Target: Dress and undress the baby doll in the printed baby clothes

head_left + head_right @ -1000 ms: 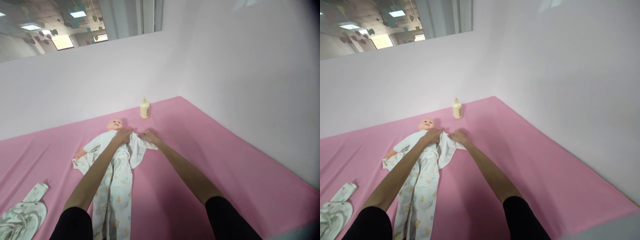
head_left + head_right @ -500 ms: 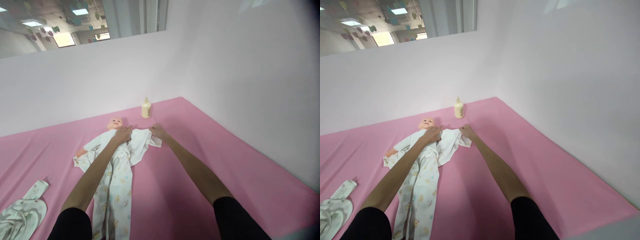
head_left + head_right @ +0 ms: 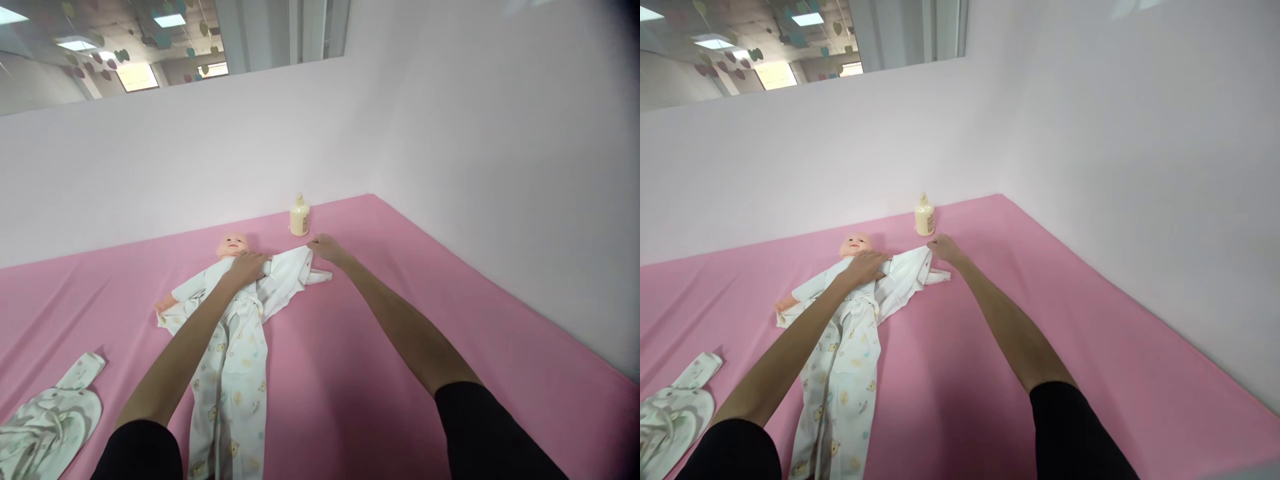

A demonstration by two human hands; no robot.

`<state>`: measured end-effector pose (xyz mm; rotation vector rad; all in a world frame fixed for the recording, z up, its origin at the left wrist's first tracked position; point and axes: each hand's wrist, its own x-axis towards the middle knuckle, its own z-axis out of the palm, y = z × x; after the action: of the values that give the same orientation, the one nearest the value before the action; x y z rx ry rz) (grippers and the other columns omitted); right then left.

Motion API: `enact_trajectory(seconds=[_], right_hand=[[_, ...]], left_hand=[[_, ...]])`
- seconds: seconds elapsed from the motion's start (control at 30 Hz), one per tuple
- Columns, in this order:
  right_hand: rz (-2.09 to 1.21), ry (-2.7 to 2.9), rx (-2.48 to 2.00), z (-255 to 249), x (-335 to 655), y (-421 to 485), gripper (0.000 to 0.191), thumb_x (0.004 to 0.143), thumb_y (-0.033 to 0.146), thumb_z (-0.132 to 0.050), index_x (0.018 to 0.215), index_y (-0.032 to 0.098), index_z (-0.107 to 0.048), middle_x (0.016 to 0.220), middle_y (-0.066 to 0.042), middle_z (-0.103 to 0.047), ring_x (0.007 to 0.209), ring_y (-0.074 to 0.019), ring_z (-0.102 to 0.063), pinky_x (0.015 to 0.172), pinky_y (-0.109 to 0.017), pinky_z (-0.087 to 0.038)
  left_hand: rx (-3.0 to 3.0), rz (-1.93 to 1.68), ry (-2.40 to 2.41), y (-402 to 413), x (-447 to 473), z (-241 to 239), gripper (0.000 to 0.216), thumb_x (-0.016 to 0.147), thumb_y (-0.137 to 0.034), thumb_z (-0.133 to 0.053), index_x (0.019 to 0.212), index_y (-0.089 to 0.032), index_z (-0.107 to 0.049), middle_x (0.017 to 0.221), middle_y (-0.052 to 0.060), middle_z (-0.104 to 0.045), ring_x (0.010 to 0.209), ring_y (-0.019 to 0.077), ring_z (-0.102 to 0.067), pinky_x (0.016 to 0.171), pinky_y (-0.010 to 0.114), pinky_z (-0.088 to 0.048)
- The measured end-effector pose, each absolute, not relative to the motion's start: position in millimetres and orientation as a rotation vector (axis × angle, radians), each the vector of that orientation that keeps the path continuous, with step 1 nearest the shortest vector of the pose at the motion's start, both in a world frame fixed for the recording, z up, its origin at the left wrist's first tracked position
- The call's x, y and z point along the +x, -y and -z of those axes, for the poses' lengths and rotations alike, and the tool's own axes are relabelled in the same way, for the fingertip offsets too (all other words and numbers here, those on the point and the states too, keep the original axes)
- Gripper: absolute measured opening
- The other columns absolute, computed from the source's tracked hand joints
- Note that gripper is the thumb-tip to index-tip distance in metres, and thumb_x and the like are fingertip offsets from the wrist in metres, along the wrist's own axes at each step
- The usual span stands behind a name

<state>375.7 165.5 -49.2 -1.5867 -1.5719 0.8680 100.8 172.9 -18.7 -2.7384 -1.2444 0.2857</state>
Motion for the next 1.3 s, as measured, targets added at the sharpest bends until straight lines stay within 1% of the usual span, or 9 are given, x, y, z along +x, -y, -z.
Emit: enact_trajectory(seconds=[0.3,0.43,0.57,0.67,0.77,0.83,0.93,1.1,1.3], right_hand=[[-0.861,1.517,-1.658,58.1,373.6,-167.0,0.036,0.079,0.021,-0.053,0.062,0.024,-0.021,0.057,0.006,-0.019,0.054,-0.0095,-0.020,0.052,-0.028,-0.016],[-0.805,1.519,-1.700,69.5,363.1,-153.0,0.033,0.084,0.024,-0.052,0.062,0.023,-0.027,0.058,0.005,-0.029,0.057,-0.0110,-0.030,0.055,-0.027,-0.022],[-0.672,1.549,-1.904,82.9,368.9,-121.9,0.035,0.088,0.041,-0.056,0.064,0.023,-0.038,0.063,0.002,-0.045,0.062,-0.0139,-0.042,0.058,-0.027,-0.029],[-0.627,1.511,-2.124,90.0,378.5,-98.4,0.041,0.085,0.056,-0.059,0.067,0.022,-0.045,0.070,-0.003,-0.054,0.064,-0.0166,-0.050,0.060,-0.028,-0.033],[-0.723,1.519,-2.146,94.3,378.9,-85.2,0.044,0.082,0.057,-0.063,0.064,0.022,-0.044,0.066,-0.002,-0.051,0.062,-0.0160,-0.047,0.058,-0.028,-0.031],[-0.879,1.557,-2.000,95.7,373.1,-83.0,0.043,0.083,0.050,-0.062,0.061,0.022,-0.038,0.061,0.002,-0.043,0.058,-0.0132,-0.040,0.056,-0.027,-0.027],[-1.071,1.513,-1.733,94.5,363.1,-85.7,0.037,0.082,0.037,-0.060,0.062,0.022,-0.032,0.061,0.004,-0.036,0.058,-0.0105,-0.033,0.054,-0.026,-0.023],[-0.979,1.250,-1.604,83.4,373.1,-96.7,0.026,0.076,0.027,-0.055,0.065,0.022,-0.033,0.063,0.005,-0.033,0.059,-0.0098,-0.031,0.053,-0.025,-0.024],[-0.879,1.099,-1.527,80.9,413.2,-115.4,0.020,0.072,0.031,-0.056,0.066,0.022,-0.040,0.062,0.006,-0.035,0.059,-0.0101,-0.034,0.055,-0.025,-0.027]], left_hand=[[-2.694,-0.293,1.279,-170.6,94.1,18.6,0.033,0.088,-0.022,-0.056,0.120,-0.016,-0.059,0.126,0.015,-0.066,0.117,0.0322,-0.059,0.098,0.045,-0.042],[-2.703,-0.292,1.290,-172.4,97.5,27.0,0.039,0.087,-0.022,-0.057,0.126,-0.018,-0.058,0.128,0.014,-0.066,0.120,0.0321,-0.058,0.102,0.046,-0.040],[-2.714,-0.284,1.289,-172.9,102.6,35.7,0.047,0.086,-0.024,-0.059,0.133,-0.022,-0.056,0.132,0.013,-0.065,0.123,0.0323,-0.057,0.104,0.046,-0.038],[-2.728,-0.290,1.261,-171.2,110.7,40.7,0.050,0.085,-0.027,-0.062,0.134,-0.023,-0.056,0.130,0.014,-0.066,0.121,0.0335,-0.059,0.102,0.046,-0.039],[-2.754,-0.290,1.193,-169.6,120.5,44.6,0.045,0.084,-0.026,-0.062,0.129,-0.020,-0.060,0.126,0.016,-0.067,0.119,0.0344,-0.060,0.099,0.046,-0.042],[-2.771,-0.292,1.165,-169.7,124.8,46.8,0.039,0.084,-0.026,-0.061,0.122,-0.018,-0.063,0.124,0.016,-0.068,0.118,0.0341,-0.061,0.097,0.045,-0.043],[-2.791,-0.300,1.156,-172.1,126.0,49.3,0.035,0.085,-0.029,-0.061,0.118,-0.020,-0.064,0.124,0.013,-0.069,0.117,0.0316,-0.062,0.097,0.043,-0.044],[-2.813,-0.324,1.124,-177.8,124.7,48.5,0.041,0.084,-0.031,-0.061,0.124,-0.023,-0.063,0.128,0.012,-0.068,0.120,0.0312,-0.060,0.099,0.044,-0.044],[-2.881,-0.238,1.180,-179.9,128.7,35.3,0.046,0.090,-0.038,-0.057,0.134,-0.026,-0.058,0.130,0.010,-0.066,0.121,0.0307,-0.059,0.098,0.043,-0.046]])
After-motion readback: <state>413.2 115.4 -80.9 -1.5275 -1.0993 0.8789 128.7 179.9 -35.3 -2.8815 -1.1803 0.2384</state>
